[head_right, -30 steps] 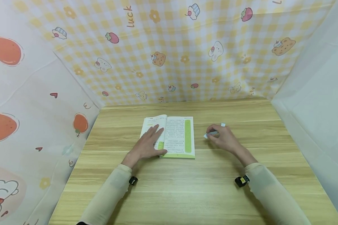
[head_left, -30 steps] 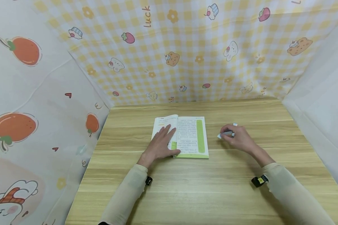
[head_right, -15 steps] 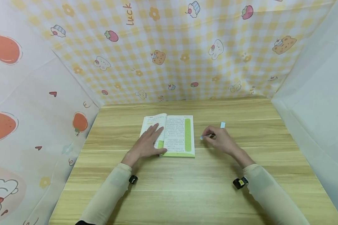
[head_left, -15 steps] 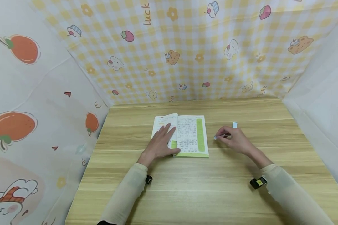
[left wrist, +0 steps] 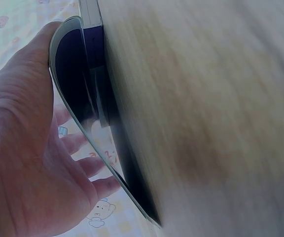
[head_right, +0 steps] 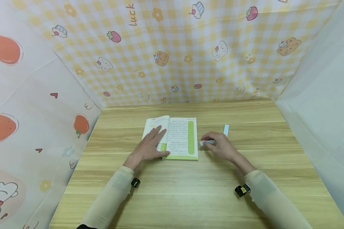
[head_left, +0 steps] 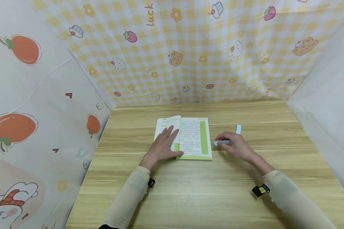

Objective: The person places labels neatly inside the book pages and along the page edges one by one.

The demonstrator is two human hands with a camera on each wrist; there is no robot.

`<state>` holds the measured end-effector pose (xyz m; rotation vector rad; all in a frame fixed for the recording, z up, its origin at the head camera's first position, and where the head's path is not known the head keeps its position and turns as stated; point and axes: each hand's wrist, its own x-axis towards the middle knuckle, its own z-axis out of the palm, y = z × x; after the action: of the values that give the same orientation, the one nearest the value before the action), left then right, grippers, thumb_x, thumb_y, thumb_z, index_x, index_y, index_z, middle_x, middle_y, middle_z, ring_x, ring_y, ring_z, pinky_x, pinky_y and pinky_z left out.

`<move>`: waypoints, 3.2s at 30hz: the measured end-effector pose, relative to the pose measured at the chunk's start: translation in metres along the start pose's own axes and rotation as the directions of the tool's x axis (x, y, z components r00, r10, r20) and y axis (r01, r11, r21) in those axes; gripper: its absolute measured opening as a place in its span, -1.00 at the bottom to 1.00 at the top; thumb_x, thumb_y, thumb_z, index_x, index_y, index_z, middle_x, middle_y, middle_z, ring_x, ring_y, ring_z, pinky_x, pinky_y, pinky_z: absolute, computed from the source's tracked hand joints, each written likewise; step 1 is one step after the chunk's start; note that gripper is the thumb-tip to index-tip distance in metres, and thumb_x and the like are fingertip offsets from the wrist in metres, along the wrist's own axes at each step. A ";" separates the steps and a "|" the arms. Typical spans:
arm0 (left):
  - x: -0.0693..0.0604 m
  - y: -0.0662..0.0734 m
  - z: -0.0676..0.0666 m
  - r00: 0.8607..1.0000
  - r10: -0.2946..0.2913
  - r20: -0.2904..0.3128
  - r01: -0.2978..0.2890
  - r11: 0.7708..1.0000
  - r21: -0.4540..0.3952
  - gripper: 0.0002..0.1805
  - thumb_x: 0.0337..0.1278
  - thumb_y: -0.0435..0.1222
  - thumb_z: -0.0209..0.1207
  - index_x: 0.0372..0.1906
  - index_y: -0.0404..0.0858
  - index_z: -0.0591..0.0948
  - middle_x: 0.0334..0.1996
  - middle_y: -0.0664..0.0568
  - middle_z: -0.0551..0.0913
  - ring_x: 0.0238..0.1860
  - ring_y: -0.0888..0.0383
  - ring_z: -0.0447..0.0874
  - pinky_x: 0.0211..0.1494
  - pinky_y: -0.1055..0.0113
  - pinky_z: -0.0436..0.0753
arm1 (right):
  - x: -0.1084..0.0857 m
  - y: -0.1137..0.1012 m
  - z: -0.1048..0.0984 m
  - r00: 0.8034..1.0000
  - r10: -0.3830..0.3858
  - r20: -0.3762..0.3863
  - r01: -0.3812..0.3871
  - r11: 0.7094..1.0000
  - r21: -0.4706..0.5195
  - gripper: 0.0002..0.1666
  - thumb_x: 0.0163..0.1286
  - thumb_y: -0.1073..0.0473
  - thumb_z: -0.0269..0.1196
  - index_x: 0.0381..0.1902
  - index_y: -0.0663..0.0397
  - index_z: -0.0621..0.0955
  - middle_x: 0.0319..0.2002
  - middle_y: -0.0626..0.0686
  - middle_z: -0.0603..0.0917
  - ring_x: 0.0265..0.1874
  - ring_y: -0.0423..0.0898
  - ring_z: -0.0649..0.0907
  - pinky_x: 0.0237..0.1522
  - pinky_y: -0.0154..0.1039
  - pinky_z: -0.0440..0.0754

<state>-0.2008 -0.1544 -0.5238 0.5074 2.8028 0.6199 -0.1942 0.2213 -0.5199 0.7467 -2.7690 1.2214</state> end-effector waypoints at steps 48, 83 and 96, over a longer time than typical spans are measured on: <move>0.001 -0.001 0.001 1.000 0.018 -0.006 -0.018 1.000 0.005 0.27 0.26 0.34 0.46 0.89 0.02 0.09 0.93 -0.03 -0.13 0.93 -0.19 -0.20 0.96 -0.26 -0.01 | -0.012 -0.027 0.030 0.976 0.141 0.166 -0.153 0.986 0.065 -0.96 0.47 0.24 0.55 -0.20 0.05 0.84 -0.28 -0.12 0.84 -0.28 -0.20 0.71 -0.15 -0.41 0.72; 0.002 -0.003 0.001 1.000 0.008 0.002 -0.008 1.000 -0.001 0.27 0.27 0.37 0.43 0.90 0.06 0.06 0.93 0.02 -0.16 0.94 -0.12 -0.24 0.97 -0.21 -0.04 | -0.014 -0.032 0.042 0.986 0.097 0.136 -0.094 0.995 -0.026 -0.96 0.46 0.27 0.55 -0.16 0.09 0.86 -0.29 -0.13 0.84 -0.31 -0.27 0.66 -0.22 -0.41 0.64; 0.002 -0.002 0.001 1.000 0.011 -0.001 -0.011 1.000 0.005 0.27 0.27 0.36 0.44 0.90 0.04 0.07 0.93 0.00 -0.15 0.94 -0.15 -0.22 0.97 -0.23 -0.01 | -0.014 -0.030 0.042 0.988 0.065 0.140 -0.061 0.998 -0.036 -0.91 0.49 0.30 0.52 -0.16 0.00 0.88 -0.24 -0.11 0.87 -0.24 -0.29 0.72 -0.14 -0.35 0.73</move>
<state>-0.2033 -0.1552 -0.5256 0.5243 2.8050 0.6161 -0.1621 0.1802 -0.5307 0.7780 -2.9389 1.1761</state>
